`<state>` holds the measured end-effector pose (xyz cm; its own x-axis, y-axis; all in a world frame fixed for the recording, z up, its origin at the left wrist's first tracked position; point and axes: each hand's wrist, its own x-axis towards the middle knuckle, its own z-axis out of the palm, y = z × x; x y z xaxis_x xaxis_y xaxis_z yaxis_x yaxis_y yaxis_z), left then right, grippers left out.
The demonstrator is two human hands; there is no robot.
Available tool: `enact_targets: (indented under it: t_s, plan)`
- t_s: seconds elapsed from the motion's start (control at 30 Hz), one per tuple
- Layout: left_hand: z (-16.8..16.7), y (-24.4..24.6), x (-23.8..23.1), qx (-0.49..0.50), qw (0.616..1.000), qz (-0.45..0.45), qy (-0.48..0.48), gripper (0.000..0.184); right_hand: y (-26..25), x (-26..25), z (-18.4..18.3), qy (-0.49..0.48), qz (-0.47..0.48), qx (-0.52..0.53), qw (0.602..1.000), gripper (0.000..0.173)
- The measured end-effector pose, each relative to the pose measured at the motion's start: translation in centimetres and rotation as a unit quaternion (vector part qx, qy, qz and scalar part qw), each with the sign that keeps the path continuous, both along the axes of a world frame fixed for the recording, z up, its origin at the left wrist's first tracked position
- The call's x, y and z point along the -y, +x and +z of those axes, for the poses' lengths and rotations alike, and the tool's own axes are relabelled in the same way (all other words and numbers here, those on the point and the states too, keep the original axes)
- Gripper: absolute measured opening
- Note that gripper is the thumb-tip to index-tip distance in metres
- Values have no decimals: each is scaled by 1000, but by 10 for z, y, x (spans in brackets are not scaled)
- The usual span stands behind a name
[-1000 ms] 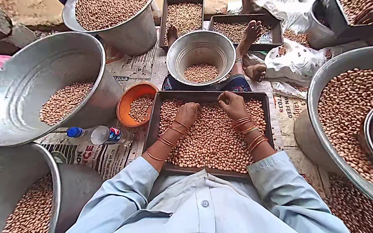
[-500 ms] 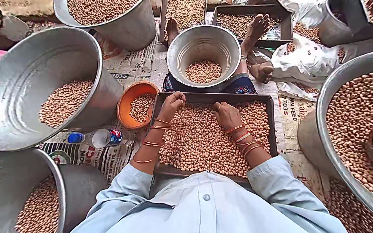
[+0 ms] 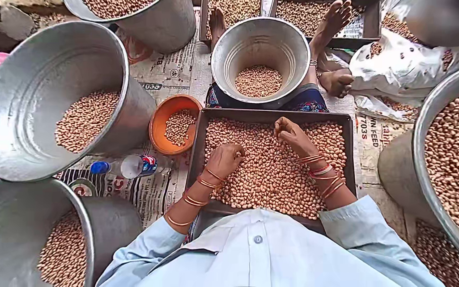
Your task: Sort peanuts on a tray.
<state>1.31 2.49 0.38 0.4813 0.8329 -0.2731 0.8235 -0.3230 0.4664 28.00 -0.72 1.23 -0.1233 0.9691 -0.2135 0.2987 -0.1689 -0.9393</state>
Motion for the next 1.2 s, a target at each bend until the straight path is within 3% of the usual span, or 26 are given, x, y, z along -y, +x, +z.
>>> enact_targets:
  t_s: [0.07,0.13,0.23,0.3,0.43,0.53,0.7,0.83,1.0,1.13,1.2]
  plan:
    - [0,-1,-1,-2,1000,-10,-4,14,-13,-5,6,25,65,78,995,11]
    - [3,-8,-8,43,999,8,-24,12,-29,-15,4,85,162,190,965,9]
    - [7,-35,-18,261,953,99,-117,6,-44,-11,1,119,248,287,918,10]
    - [8,-52,-21,329,924,113,-157,15,-48,-5,-6,151,250,322,901,10]
    - [7,-43,-16,178,980,70,-60,11,-49,-5,-12,174,244,339,892,9]
    - [-4,-34,-12,79,997,-1,16,20,-48,-6,-12,159,249,339,893,11]
    - [-11,-26,-5,59,997,-17,44,14,-47,-4,-10,148,254,338,894,11]
    - [6,-42,-11,45,998,30,34,12,-48,-3,-11,145,266,339,891,14]
    - [56,-95,-39,-43,952,130,275,20,-50,0,-17,152,265,340,889,14]
    - [64,-69,-25,-16,964,75,256,16,-52,-1,-15,127,271,347,889,18]
    - [48,-41,-16,16,976,17,217,12,-50,-4,-15,108,272,341,893,19]
